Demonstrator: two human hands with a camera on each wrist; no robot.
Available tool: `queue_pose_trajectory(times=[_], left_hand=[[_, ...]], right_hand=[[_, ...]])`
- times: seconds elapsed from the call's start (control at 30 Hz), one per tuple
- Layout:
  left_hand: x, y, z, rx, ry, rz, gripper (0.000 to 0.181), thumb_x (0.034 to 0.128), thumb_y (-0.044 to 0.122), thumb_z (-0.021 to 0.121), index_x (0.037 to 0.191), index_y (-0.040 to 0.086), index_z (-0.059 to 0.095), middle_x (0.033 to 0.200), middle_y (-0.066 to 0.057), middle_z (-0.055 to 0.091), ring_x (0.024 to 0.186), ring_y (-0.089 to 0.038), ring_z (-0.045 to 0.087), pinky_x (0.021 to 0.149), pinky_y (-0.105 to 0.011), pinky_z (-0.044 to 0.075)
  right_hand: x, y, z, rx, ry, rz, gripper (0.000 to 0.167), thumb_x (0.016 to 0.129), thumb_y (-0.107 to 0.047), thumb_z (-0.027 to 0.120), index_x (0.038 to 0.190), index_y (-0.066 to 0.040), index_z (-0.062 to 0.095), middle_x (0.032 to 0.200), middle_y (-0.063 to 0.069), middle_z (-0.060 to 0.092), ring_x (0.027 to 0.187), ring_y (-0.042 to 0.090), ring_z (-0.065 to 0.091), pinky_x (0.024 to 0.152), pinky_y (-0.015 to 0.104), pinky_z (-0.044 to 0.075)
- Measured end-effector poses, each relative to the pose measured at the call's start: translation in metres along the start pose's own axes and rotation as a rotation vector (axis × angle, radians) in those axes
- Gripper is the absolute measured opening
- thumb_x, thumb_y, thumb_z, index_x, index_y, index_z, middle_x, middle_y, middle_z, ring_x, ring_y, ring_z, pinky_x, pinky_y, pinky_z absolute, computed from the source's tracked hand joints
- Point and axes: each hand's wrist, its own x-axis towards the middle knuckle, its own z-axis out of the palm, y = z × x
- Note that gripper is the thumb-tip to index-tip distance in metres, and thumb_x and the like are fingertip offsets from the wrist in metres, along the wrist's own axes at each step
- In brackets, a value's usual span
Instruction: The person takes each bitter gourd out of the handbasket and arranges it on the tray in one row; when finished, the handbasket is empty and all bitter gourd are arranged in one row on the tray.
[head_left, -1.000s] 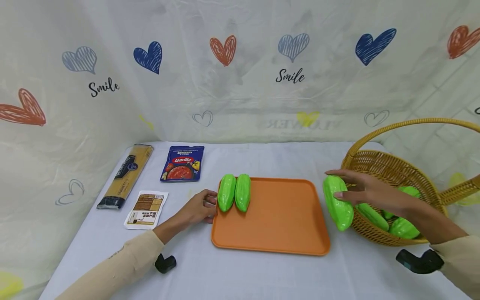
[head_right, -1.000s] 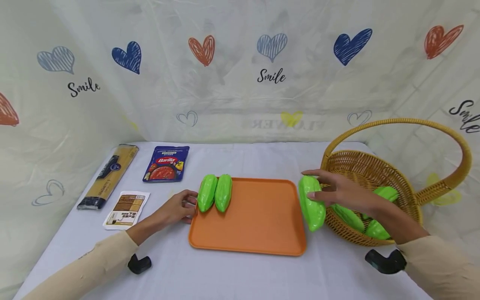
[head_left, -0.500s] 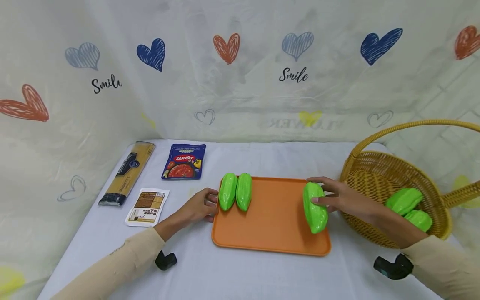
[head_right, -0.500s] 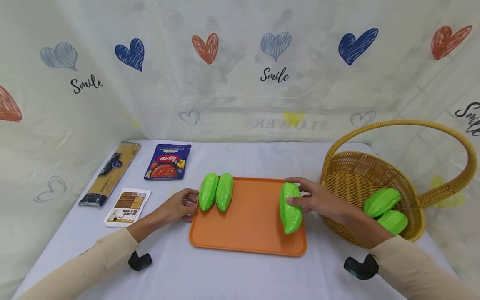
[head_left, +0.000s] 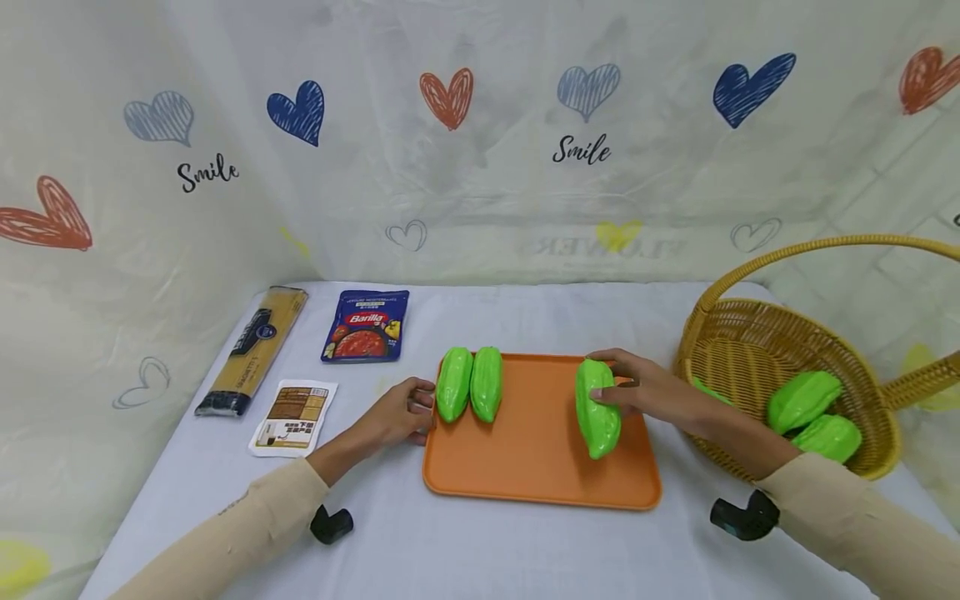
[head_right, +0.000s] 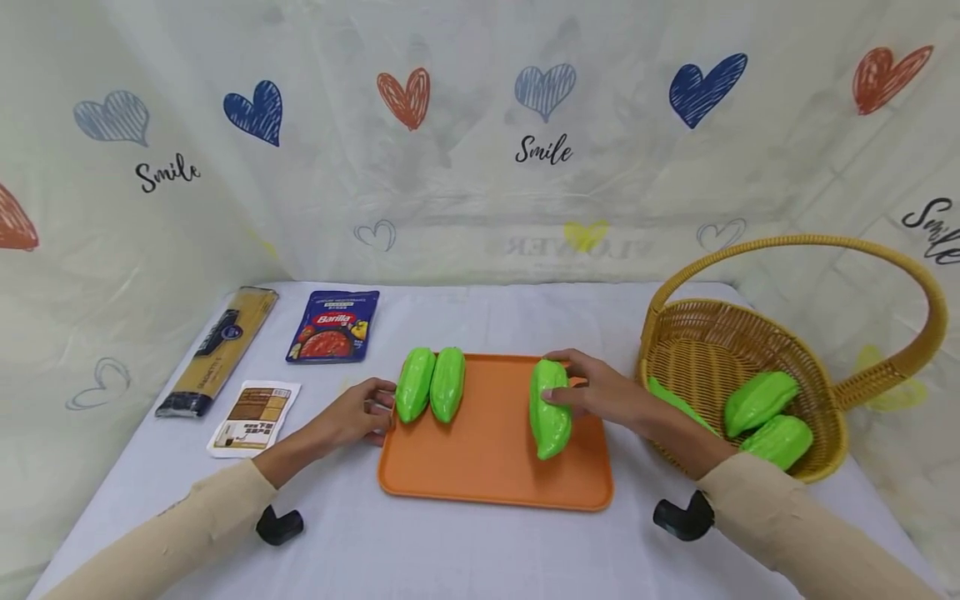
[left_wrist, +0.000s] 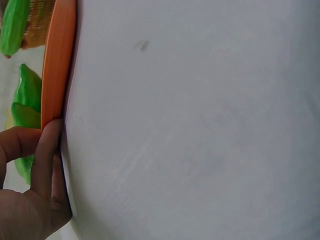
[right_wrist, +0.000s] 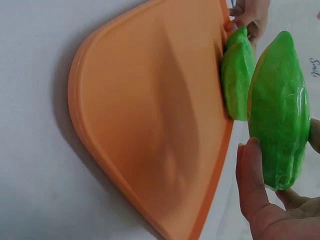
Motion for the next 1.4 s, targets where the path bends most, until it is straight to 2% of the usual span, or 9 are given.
queue_pose_trajectory(times=[0.23,0.47,0.63,0.83,1.13,1.4], left_hand=[[0.001,-0.001,-0.001,-0.004,0.004,0.002,0.06,0.082,-0.003,0.065,0.139,0.001,0.048,0.12,-0.015,0.055,0.098,-0.023,0.062,0.069,-0.034,0.064],[-0.004,-0.005,-0.003,0.005,0.004,-0.002,0.06,0.0824,-0.002,0.064,0.14,0.001,0.047,0.12,-0.015,0.055,0.1,-0.023,0.062,0.069,-0.034,0.064],[-0.007,-0.008,-0.005,0.013,0.005,-0.002,0.06,0.0827,-0.003,0.064,0.14,0.0,0.046,0.121,-0.016,0.054,0.103,-0.023,0.062,0.07,-0.035,0.064],[-0.002,-0.005,-0.003,0.01,-0.012,0.016,0.061,0.0833,-0.001,0.065,0.141,0.001,0.046,0.122,-0.015,0.054,0.104,-0.023,0.062,0.07,-0.034,0.064],[-0.001,-0.005,-0.002,0.011,-0.017,0.033,0.06,0.0829,-0.002,0.065,0.14,-0.001,0.046,0.121,-0.016,0.054,0.102,-0.023,0.063,0.07,-0.035,0.064],[-0.001,-0.005,-0.002,0.011,-0.014,0.037,0.06,0.083,-0.002,0.065,0.14,0.0,0.046,0.121,-0.016,0.055,0.101,-0.022,0.063,0.069,-0.034,0.064]], right_hand=[[0.012,0.005,0.007,0.032,0.012,-0.003,0.077,0.095,-0.035,0.068,0.157,-0.015,0.027,0.145,0.023,0.039,0.111,0.024,0.064,0.091,0.039,0.06],[0.029,0.007,0.02,0.054,0.005,-0.008,0.074,0.095,-0.032,0.068,0.155,-0.012,0.031,0.145,0.025,0.04,0.105,0.023,0.065,0.087,0.037,0.061],[0.042,0.002,0.029,0.022,0.007,0.017,0.074,0.095,-0.036,0.068,0.156,-0.013,0.032,0.148,0.026,0.039,0.105,0.023,0.065,0.088,0.039,0.061],[0.05,-0.007,0.032,-0.035,0.046,0.072,0.073,0.094,-0.038,0.068,0.155,-0.018,0.034,0.15,0.023,0.042,0.1,0.024,0.069,0.092,0.043,0.06],[0.066,-0.015,0.039,-0.035,0.053,0.086,0.071,0.094,-0.035,0.068,0.153,-0.014,0.036,0.153,0.026,0.038,0.126,0.035,0.057,0.099,0.047,0.056],[0.083,-0.015,0.048,-0.045,0.065,0.101,0.069,0.096,-0.031,0.066,0.153,-0.01,0.035,0.148,0.028,0.042,0.115,0.031,0.064,0.094,0.042,0.058]])
